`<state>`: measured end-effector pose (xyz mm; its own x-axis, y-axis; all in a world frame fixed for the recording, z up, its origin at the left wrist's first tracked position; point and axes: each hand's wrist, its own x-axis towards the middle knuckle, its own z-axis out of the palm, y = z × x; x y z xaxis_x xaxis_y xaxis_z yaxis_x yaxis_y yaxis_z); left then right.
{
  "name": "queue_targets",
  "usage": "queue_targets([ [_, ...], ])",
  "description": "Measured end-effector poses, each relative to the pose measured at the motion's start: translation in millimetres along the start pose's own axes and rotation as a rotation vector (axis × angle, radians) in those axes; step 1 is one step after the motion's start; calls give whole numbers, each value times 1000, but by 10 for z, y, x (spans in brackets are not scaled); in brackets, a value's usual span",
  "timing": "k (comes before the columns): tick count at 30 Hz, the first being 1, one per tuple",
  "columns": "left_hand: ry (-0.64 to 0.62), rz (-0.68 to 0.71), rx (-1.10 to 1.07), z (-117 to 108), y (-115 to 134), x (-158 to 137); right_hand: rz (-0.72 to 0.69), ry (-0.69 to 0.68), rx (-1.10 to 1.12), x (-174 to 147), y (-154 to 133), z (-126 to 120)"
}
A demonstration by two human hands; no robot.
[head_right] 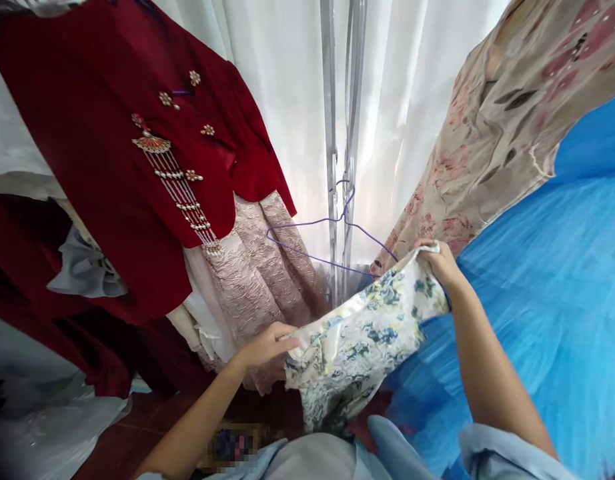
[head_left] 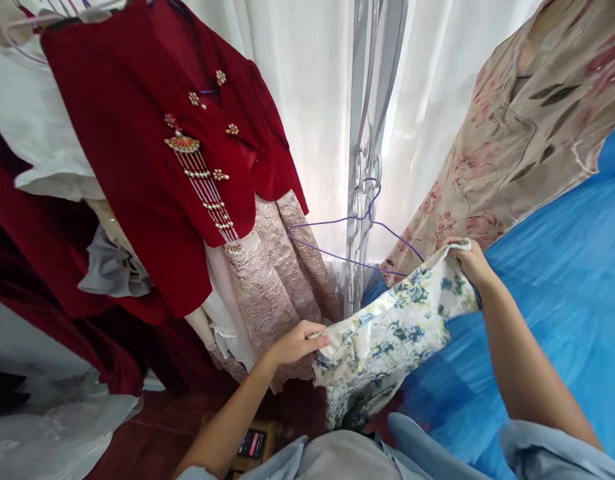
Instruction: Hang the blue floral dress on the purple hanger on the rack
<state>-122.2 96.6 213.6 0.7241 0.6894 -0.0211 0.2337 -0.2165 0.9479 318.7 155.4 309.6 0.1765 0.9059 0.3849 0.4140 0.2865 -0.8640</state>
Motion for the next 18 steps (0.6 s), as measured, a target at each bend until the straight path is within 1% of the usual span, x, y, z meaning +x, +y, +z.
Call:
queue_targets([
  [2, -7, 18, 68, 52, 185, 41, -30, -81, 23, 335, -103, 203],
  [4, -22, 6, 144, 65, 255, 67, -17, -252, 75, 524, -186, 441],
  [6, -17, -25, 226, -13, 206, 63, 8, -423, 108, 560, -222, 657],
  [7, -6, -43, 265, -96, 149, 47, 22, -468, 120, 535, -222, 741],
  [8, 10, -65, 303, -208, 82, 23, 39, -481, 135, 492, -214, 803],
  [10, 67, -124, 370, -524, -41, -34, 85, -451, 186, 392, -193, 854],
  [12, 150, -170, 416, -951, -85, -60, 125, -421, 238, 318, -195, 821],
  [13, 198, -178, 434, -1197, -60, -42, 134, -420, 252, 297, -210, 789],
  [15, 329, -128, 501, -1716, 98, 101, 136, -433, 254, 284, -258, 728],
  [17, 524, -76, 606, -2182, 388, 408, 127, -430, 239, 285, -302, 701],
  [18, 629, -32, 650, -2353, 573, 614, 122, -419, 233, 285, -311, 703],
])
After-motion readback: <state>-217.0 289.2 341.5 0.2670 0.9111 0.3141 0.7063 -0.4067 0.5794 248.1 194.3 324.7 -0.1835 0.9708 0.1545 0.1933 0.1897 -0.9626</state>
